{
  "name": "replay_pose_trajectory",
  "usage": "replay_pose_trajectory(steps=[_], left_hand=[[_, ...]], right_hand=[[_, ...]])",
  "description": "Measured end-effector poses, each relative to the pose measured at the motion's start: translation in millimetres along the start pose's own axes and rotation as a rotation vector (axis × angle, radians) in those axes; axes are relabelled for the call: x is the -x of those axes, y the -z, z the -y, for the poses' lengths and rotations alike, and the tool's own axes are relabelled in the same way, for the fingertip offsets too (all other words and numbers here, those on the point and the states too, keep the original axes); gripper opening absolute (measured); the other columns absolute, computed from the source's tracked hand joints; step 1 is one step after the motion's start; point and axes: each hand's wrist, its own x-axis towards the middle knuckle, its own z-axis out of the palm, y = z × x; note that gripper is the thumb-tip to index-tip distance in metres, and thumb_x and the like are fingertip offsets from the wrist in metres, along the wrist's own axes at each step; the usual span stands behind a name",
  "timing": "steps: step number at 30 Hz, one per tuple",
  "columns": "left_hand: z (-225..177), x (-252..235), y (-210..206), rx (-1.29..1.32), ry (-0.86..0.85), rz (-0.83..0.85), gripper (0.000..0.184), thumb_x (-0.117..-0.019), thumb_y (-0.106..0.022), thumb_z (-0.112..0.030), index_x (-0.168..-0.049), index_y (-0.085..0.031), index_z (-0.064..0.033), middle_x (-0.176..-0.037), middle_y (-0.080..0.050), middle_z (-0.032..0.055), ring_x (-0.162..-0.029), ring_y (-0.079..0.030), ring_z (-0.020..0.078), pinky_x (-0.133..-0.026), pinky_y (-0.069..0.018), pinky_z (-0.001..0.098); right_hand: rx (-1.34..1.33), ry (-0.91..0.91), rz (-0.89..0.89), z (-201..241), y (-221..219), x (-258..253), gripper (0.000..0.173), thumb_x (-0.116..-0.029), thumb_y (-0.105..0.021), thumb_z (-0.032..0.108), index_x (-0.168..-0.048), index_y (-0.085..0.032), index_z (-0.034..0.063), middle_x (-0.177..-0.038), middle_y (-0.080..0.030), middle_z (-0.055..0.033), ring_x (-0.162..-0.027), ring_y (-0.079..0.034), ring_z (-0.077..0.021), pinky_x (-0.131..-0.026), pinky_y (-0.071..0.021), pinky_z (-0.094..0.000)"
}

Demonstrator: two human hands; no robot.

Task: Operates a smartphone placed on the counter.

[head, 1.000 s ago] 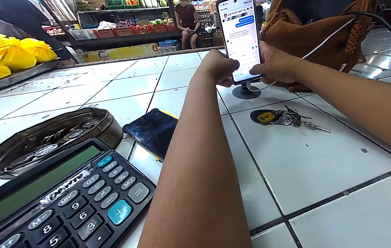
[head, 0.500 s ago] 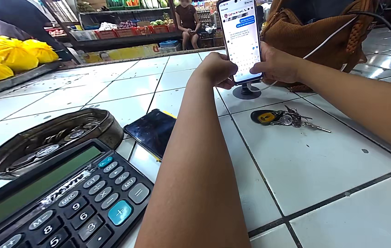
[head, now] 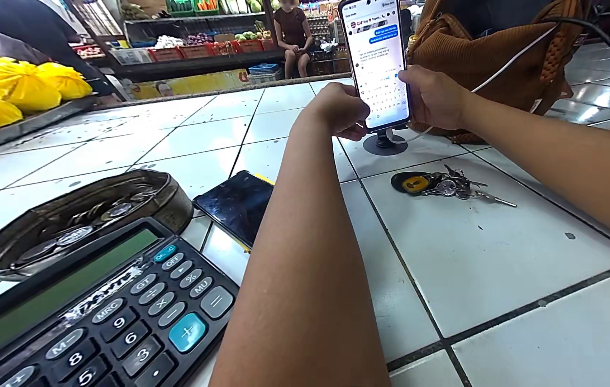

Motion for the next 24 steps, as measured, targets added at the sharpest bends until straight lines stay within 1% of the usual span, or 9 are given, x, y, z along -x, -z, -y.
replay_pose_trajectory(steps=[6, 10, 11, 13, 15, 16, 18, 22, 24], left_hand=[[0.8, 2.5, 0.6, -0.029, -0.029, 0.016, 0.042, -0.0966, -0.057, 0.007, -0.136, -0.055, -0.0056, -0.1, -0.067, 0.0129, -0.071, -0.068, 0.0113, -0.067, -0.0576, 0.0224], [2.2, 1.6, 1.7, -0.03, -0.055, 0.028, 0.042, -0.0967, -0.057, 0.008, -0.136, -0.056, -0.0055, -0.102, -0.068, 0.0128, -0.071, -0.068, 0.0112, -0.066, -0.058, 0.0229], [2.2, 1.4, 1.8, -0.039, -0.057, 0.026, 0.042, -0.0968, -0.057, 0.008, -0.136, -0.056, -0.0051, -0.101, -0.068, 0.0127, -0.071, -0.068, 0.011, -0.067, -0.0583, 0.0229], [2.2, 1.1, 1.7, -0.046, -0.057, 0.025, 0.043, -0.0963, -0.057, 0.009, -0.137, -0.056, -0.0047, -0.1, -0.067, 0.0128, -0.07, -0.068, 0.0107, -0.067, -0.0583, 0.0227], [2.4, 1.2, 1.3, -0.042, -0.057, 0.018, 0.041, -0.0957, -0.058, 0.009, -0.135, -0.057, -0.0045, -0.099, -0.067, 0.0123, -0.07, -0.067, 0.0105, -0.066, -0.058, 0.0224], [2.2, 1.7, 1.2, -0.04, -0.055, 0.017, 0.041, -0.096, -0.058, 0.009, -0.135, -0.057, -0.0045, -0.1, -0.067, 0.0123, -0.07, -0.067, 0.0105, -0.066, -0.0579, 0.0224], [1.1, 2.4, 1.0, -0.037, -0.043, 0.015, 0.041, -0.0965, -0.057, 0.007, -0.136, -0.056, -0.0048, -0.103, -0.067, 0.0127, -0.071, -0.067, 0.0106, -0.067, -0.0579, 0.0225], [0.4, 3.2, 0.8, -0.013, -0.03, 0.015, 0.037, -0.1006, -0.054, 0.002, -0.137, -0.054, -0.004, -0.103, -0.066, 0.0125, -0.072, -0.068, 0.0107, -0.068, -0.0582, 0.0223], [0.5, 3.4, 0.6, -0.009, -0.029, 0.011, 0.033, -0.1013, -0.054, 0.001, -0.134, -0.056, -0.0037, -0.102, -0.067, 0.0121, -0.072, -0.068, 0.0108, -0.068, -0.0579, 0.0226]], right_hand=[[-0.018, -0.002, -0.029, 0.2, -1.1, -0.6, 0.04, -0.114, -0.019, 0.034, -0.131, -0.048, 0.0124, -0.11, -0.068, -0.0044, -0.098, -0.071, -0.0125, -0.083, -0.0593, -0.0296], [-0.04, -0.016, -0.022, -0.2, -0.6, -0.6, 0.043, -0.1138, -0.019, 0.035, -0.132, -0.05, 0.0119, -0.111, -0.069, -0.0049, -0.099, -0.071, -0.0131, -0.085, -0.0591, -0.0302], [-0.039, -0.011, -0.01, -0.8, -0.2, -1.2, 0.039, -0.1138, -0.021, 0.032, -0.134, -0.048, 0.012, -0.112, -0.068, -0.0053, -0.099, -0.071, -0.0134, -0.085, -0.059, -0.0303], [0.009, 0.017, 0.047, -2.9, 2.3, -3.6, 0.031, -0.1101, -0.03, 0.017, -0.139, -0.04, 0.0129, -0.115, -0.065, -0.0064, -0.099, -0.07, -0.0135, -0.085, -0.0591, -0.0293], [0.075, 0.043, 0.092, -4.2, 5.1, -5.2, 0.046, -0.1021, -0.044, 0.0, -0.145, -0.034, 0.012, -0.121, -0.061, -0.0082, -0.103, -0.068, -0.0144, -0.086, -0.0593, -0.03], [0.096, 0.044, 0.106, -4.3, 5.8, -5.2, 0.053, -0.0994, -0.048, -0.004, -0.147, -0.032, 0.0123, -0.123, -0.06, -0.0083, -0.104, -0.068, -0.0142, -0.086, -0.0591, -0.0298], [0.108, 0.037, 0.117, -4.2, 6.4, -4.5, 0.056, -0.0977, -0.048, -0.008, -0.147, -0.031, 0.0131, -0.122, -0.06, -0.0074, -0.102, -0.068, -0.013, -0.084, -0.0594, -0.0287], [0.113, 0.016, 0.123, -1.9, 7.6, -2.7, 0.054, -0.0982, -0.047, -0.009, -0.145, -0.032, 0.0134, -0.119, -0.061, -0.0062, -0.098, -0.068, -0.0111, -0.081, -0.0593, -0.0261], [0.126, 0.015, 0.128, -1.0, 8.2, -2.5, 0.056, -0.0975, -0.047, -0.01, -0.146, -0.032, 0.0139, -0.121, -0.06, -0.0064, -0.099, -0.068, -0.0111, -0.081, -0.0592, -0.0259]])
